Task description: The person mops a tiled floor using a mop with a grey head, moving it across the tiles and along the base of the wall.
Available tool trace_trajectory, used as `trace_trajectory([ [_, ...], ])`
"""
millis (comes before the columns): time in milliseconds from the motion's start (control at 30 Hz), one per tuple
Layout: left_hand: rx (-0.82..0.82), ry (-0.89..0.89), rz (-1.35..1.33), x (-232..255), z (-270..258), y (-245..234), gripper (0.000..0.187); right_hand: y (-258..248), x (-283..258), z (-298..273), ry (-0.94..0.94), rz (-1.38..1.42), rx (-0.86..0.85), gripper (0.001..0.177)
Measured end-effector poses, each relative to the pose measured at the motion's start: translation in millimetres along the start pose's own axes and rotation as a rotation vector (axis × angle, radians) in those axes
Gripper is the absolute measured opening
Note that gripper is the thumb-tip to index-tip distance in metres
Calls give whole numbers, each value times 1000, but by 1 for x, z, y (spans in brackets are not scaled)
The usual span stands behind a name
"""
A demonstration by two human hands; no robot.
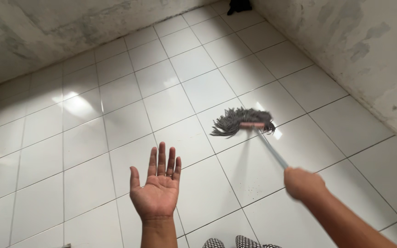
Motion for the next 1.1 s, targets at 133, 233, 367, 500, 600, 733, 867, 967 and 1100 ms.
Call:
trace_trajectory([
  [133,2,4,-5,4,-4,-7,75,8,12,32,71,119,5,38],
  [233,31,32,-9,11,-3,-13,74,15,11,31,38,104,-16,67],
  [367,44,58,-33,21,3,-22,74,23,10,6,-60,21,-15,73],
  [500,69,99,-71,29,15,-27,73,29,-1,-24,-143,-28,-89,73],
  [600,37,90,-72,31,22,-27,73,21,-25,-42,-290,-54,-5,76],
  [733,48,111,-79,39,22,-23,73,9,-83,-29,-379,-107,-84,76],
  [867,87,146,-83,57,14,-22,73,-12,-138,28,-449,-147,75,64],
  [967,101,165,-80,75,9,-24,73,-36,-179,78,-348,-119,86,48],
  [1100,132,183,-56,109,7,-26,74,-75,-218,107,-245,-17,284,30],
])
Point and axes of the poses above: each hand's wrist, its own z-axis towards the middle knuckle, its own y-axis out of the palm, x = y × z, the point moved 5 cm from there along z, towards the middle knuckle, and after that the axes turned 10 degrees about -z, right-handed, at the moved point
